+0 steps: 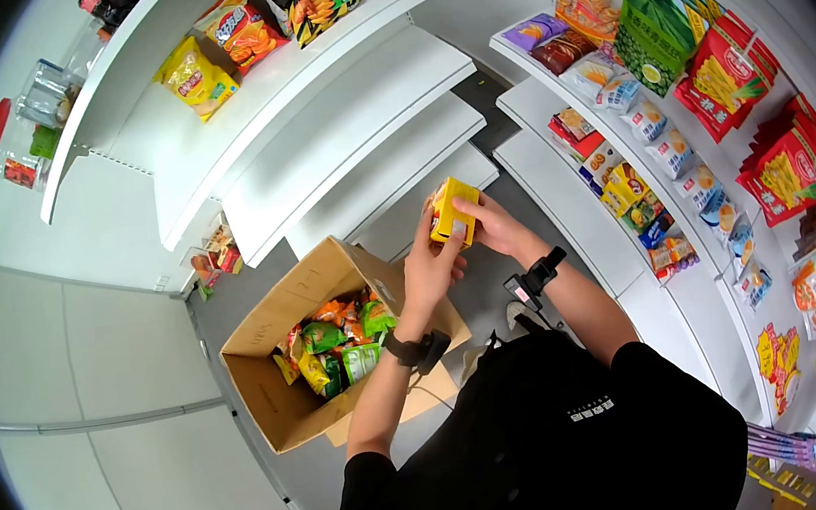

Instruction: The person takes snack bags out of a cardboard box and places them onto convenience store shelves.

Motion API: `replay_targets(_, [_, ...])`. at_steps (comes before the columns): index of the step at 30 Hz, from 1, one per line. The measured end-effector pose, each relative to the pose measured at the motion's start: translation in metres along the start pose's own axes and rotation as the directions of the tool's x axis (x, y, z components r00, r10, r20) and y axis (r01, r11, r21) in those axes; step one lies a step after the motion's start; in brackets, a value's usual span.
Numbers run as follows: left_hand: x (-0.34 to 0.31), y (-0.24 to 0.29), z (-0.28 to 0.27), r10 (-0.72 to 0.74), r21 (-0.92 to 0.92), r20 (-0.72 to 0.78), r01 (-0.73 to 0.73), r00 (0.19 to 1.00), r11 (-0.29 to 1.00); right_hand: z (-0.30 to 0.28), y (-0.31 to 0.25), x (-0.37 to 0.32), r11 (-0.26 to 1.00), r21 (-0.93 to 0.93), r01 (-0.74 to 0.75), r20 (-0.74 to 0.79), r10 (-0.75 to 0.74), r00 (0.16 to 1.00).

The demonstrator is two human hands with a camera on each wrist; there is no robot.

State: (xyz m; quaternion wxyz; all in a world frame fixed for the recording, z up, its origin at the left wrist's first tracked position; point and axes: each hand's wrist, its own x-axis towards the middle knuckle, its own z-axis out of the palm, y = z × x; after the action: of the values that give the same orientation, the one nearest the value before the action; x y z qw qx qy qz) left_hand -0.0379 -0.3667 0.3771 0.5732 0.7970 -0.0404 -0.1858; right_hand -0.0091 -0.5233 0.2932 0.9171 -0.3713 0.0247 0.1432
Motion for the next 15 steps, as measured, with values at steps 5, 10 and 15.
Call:
replay_targets(5, [-0.016,-0.017,-0.001,0.043,-0.026,0.040,-0.042,0.998,0.999,0.016,0.001,-0.027,0.998,-0.044,0.045,-0.002,-0.045,0.999])
replay_targets(10, [-0.035,-0.029,0.003,0.059,-0.098,0.143,-0.045,0.988,0.994,0.012,0.014,-0.059,0.993,-0.092,0.069,-0.083,-0.076,0.994])
replay_targets(15, [-0.053,-0.041,0.003,0.025,-0.124,0.188,-0.001,0.982,0.992,0.000,0.019,-0.097,0.980,0.086,0.182,-0.091,-0.174,0.980])
